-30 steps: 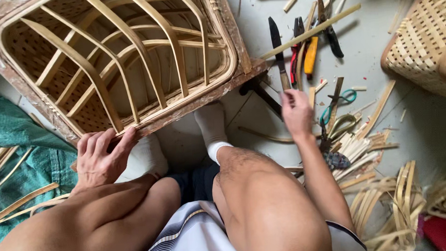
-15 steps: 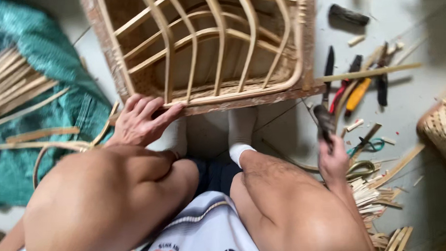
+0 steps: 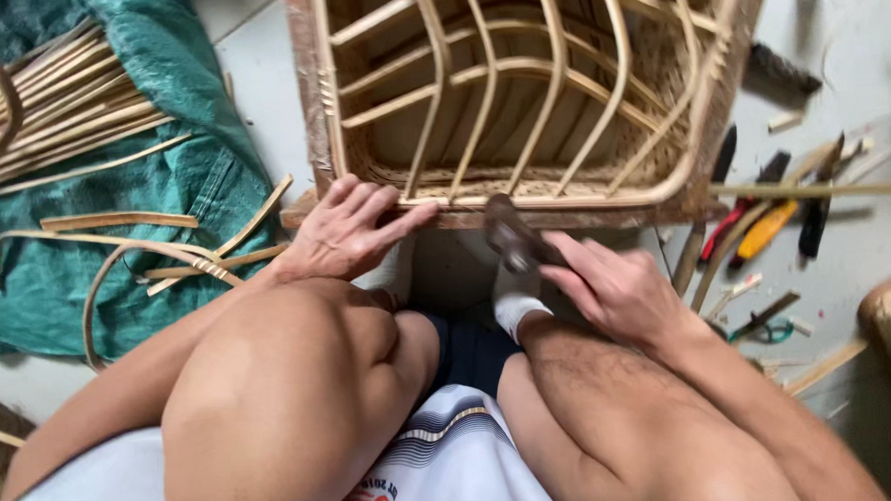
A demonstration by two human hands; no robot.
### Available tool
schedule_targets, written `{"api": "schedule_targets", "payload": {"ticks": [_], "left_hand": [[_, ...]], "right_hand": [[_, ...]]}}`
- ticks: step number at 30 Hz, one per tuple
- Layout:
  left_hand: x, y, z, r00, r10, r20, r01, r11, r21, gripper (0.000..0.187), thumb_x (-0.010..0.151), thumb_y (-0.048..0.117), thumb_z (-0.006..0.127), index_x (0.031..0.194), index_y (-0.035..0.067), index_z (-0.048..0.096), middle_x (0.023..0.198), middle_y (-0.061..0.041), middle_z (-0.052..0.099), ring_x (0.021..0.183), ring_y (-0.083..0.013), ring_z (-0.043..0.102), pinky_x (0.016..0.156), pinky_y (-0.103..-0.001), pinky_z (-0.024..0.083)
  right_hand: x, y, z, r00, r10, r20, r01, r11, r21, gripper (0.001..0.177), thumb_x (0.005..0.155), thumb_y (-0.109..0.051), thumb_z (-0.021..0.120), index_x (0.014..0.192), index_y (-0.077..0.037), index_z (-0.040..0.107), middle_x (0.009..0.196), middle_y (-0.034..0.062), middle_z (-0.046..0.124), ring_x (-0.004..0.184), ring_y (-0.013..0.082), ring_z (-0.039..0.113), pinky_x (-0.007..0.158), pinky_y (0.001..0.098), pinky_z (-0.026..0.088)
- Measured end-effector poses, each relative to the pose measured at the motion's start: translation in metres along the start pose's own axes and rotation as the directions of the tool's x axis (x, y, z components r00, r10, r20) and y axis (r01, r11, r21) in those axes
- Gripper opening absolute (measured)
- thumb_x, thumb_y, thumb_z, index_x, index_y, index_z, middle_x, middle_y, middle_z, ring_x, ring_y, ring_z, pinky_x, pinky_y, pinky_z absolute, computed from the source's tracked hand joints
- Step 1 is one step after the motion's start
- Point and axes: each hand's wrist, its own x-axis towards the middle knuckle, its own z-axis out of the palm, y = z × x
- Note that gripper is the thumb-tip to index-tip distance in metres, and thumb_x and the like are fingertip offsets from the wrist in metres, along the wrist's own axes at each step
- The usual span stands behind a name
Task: The person is weaving a basket using thin wooden strips. They insert strips into a wooden mold, use a hammer to secure them, and apply glue to the joints. The person adjusts the strips and uses pliers to trim excess material.
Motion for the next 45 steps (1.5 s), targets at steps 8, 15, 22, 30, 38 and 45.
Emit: {"api": "schedule_targets", "payload": {"ticks": [8,15,22,30,38,45], "left_hand": [[-0.028,-0.102,0.110,0.961,0.269,-0.063,-0.225,0.893,0.389,0.069,0.087,0.010,0.070,0.153,0.019,0.054,0.109,-0.005,0.060,0.098,-0.0223,0.058,0.095,-0.038,0.044],[-0.017,-0.104,0.105,0.958,0.281,-0.050,-0.239,0.886,0.397,0.069,0.082,0.008,0.072,0.148,0.021,0.059,0.109,-0.006,0.062,0.097,-0.0237,0.059,0.092,-0.039,0.045],[-0.038,-0.102,0.078,0.793,-0.286,-0.538,0.284,0.955,-0.090,0.078,0.082,0.003,0.083,0.148,-0.003,0.042,0.139,-0.026,0.054,0.127,-0.0400,0.055,0.107,-0.049,0.045],[-0.045,-0.140,0.100,0.711,-0.704,0.000,0.400,0.404,-0.823,0.079,0.089,0.012,0.081,0.156,0.000,0.040,0.135,-0.013,0.066,0.118,-0.0143,0.065,0.101,-0.032,0.059],[-0.055,-0.157,0.131,0.652,-0.743,-0.153,0.239,0.392,-0.889,0.045,0.110,0.024,0.062,0.146,-0.003,0.062,0.135,-0.013,0.070,0.118,-0.0140,0.063,0.103,-0.033,0.053],[-0.051,-0.158,0.137,0.537,-0.840,-0.081,-0.005,0.093,-0.996,0.051,0.109,0.037,0.050,0.137,-0.004,0.060,0.121,-0.015,0.074,0.110,-0.0175,0.072,0.094,-0.030,0.059]], "right_hand": [[-0.082,0.031,-0.006,0.927,0.253,-0.276,-0.262,0.965,0.005,0.024,0.099,-0.007,0.068,0.123,-0.005,0.067,0.096,0.0151,0.071,0.078,0.0279,0.072,0.069,0.0359,0.056],[-0.094,0.044,-0.015,0.915,0.332,-0.231,-0.341,0.940,0.001,0.029,0.098,-0.007,0.068,0.127,-0.001,0.067,0.095,0.0181,0.071,0.078,0.0299,0.071,0.071,0.0376,0.056],[-0.060,0.018,-0.021,0.955,0.250,-0.161,-0.258,0.966,-0.029,0.033,0.096,-0.008,0.070,0.127,0.000,0.064,0.099,0.0203,0.072,0.084,0.0315,0.073,0.073,0.0381,0.057],[0.051,-0.027,-0.007,0.989,0.036,0.146,-0.054,0.991,0.124,0.038,0.093,-0.015,0.071,0.129,-0.003,0.065,0.110,0.0191,0.074,0.089,0.0339,0.074,0.073,0.0391,0.061],[0.093,-0.046,0.012,0.966,-0.053,0.254,0.026,0.993,0.111,0.044,0.093,-0.019,0.071,0.132,-0.001,0.063,0.097,0.0189,0.075,0.069,0.0337,0.073,0.061,0.0398,0.060],[0.141,-0.059,0.025,0.972,-0.180,0.149,0.166,0.981,0.101,0.044,0.102,-0.021,0.066,0.140,-0.002,0.058,0.099,0.0219,0.074,0.075,0.0314,0.074,0.065,0.0379,0.060]]}}
